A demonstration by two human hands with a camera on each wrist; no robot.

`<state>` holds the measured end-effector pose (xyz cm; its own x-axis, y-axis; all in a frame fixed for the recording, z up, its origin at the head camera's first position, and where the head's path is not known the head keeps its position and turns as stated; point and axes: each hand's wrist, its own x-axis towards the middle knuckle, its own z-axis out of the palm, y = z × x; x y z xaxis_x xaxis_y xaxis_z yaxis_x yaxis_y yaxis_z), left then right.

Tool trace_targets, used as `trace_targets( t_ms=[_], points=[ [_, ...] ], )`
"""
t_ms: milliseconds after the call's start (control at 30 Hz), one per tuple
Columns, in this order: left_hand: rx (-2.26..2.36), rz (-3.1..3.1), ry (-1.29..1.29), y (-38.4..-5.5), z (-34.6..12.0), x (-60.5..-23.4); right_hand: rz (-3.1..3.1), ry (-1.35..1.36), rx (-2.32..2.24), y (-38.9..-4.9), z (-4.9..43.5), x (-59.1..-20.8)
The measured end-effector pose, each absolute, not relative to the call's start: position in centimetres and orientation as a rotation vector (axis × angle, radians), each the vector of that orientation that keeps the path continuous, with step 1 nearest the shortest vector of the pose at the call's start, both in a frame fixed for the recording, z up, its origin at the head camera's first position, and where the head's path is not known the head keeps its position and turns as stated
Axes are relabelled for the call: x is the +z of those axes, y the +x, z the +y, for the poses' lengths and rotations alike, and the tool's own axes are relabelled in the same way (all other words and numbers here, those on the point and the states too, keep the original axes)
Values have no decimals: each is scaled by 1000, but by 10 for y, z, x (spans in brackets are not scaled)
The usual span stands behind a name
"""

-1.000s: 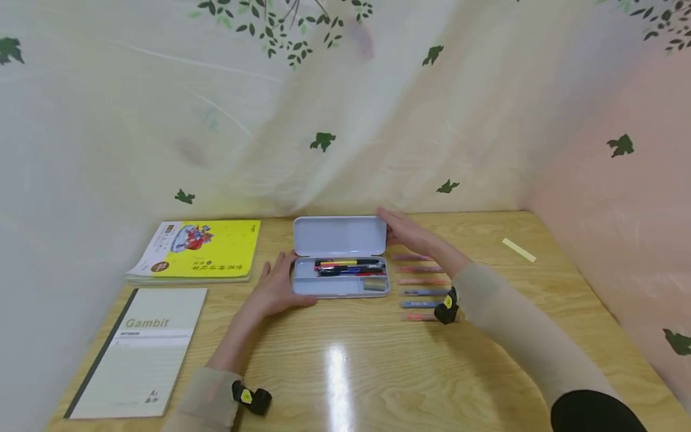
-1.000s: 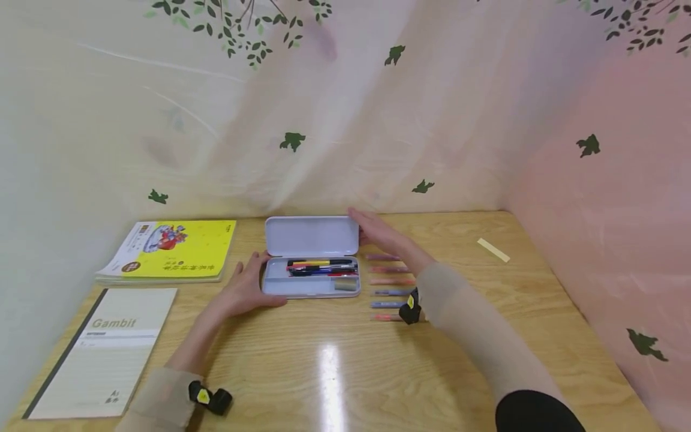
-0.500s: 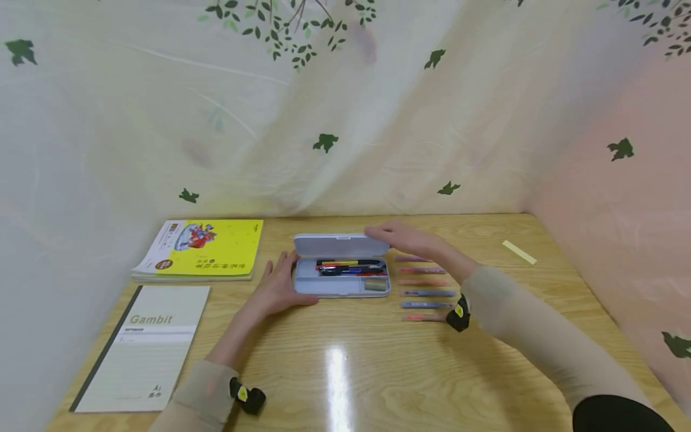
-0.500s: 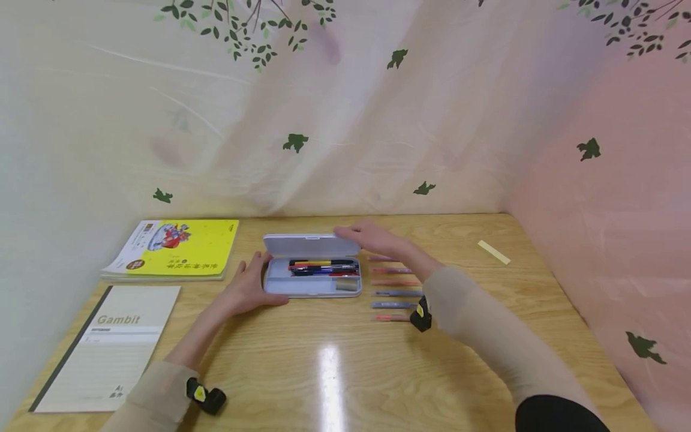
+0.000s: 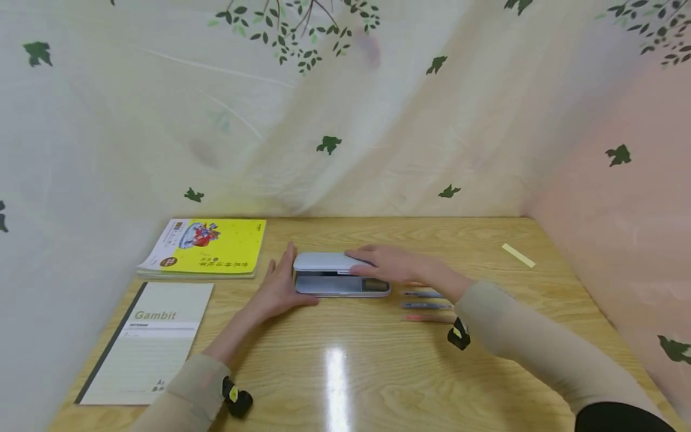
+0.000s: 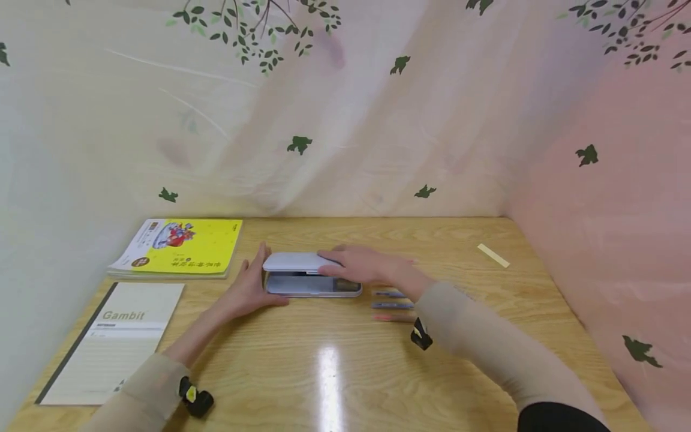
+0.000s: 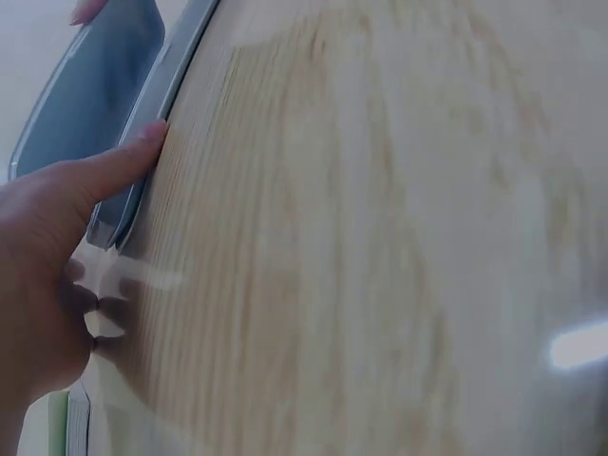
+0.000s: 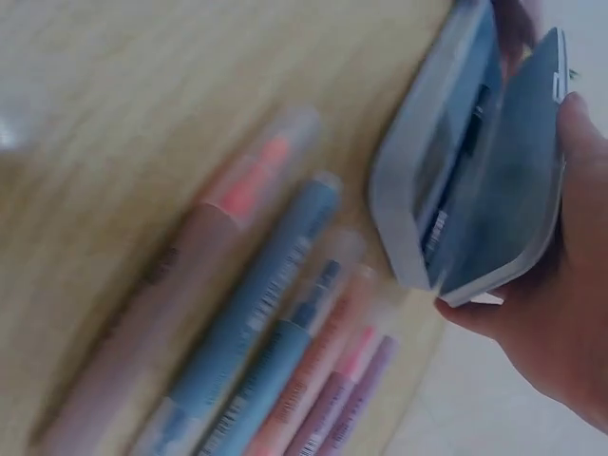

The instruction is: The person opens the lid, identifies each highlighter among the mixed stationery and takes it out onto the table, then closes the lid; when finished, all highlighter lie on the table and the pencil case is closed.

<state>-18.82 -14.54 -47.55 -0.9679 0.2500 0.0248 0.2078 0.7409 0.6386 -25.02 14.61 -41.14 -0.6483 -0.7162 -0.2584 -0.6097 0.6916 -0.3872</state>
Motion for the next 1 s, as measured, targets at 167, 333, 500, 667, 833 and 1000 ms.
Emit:
trace_targets(
  t_ms=[167, 333, 500, 667, 833, 1000],
  points=[
    [991, 2875, 504, -187, -154, -472, 2575, -1134, -145, -235, 141, -419],
    [676, 2978, 761, -191, -153, -471, 2657, -1230, 12, -228, 138, -430],
    [228, 3036, 1050, -197, -142, -469, 2724, -1248, 110, -223, 137, -440],
    [46, 3018, 1126, -201, -134, -466, 2758, -1259, 114, -221, 137, -444],
    [51, 2999, 1133, -200, -131, -466, 2800, -1297, 139, -217, 139, -449],
    [53, 3012, 1144, -199, -130, -469, 2838, -1311, 185, -215, 139, -450]
  ],
)
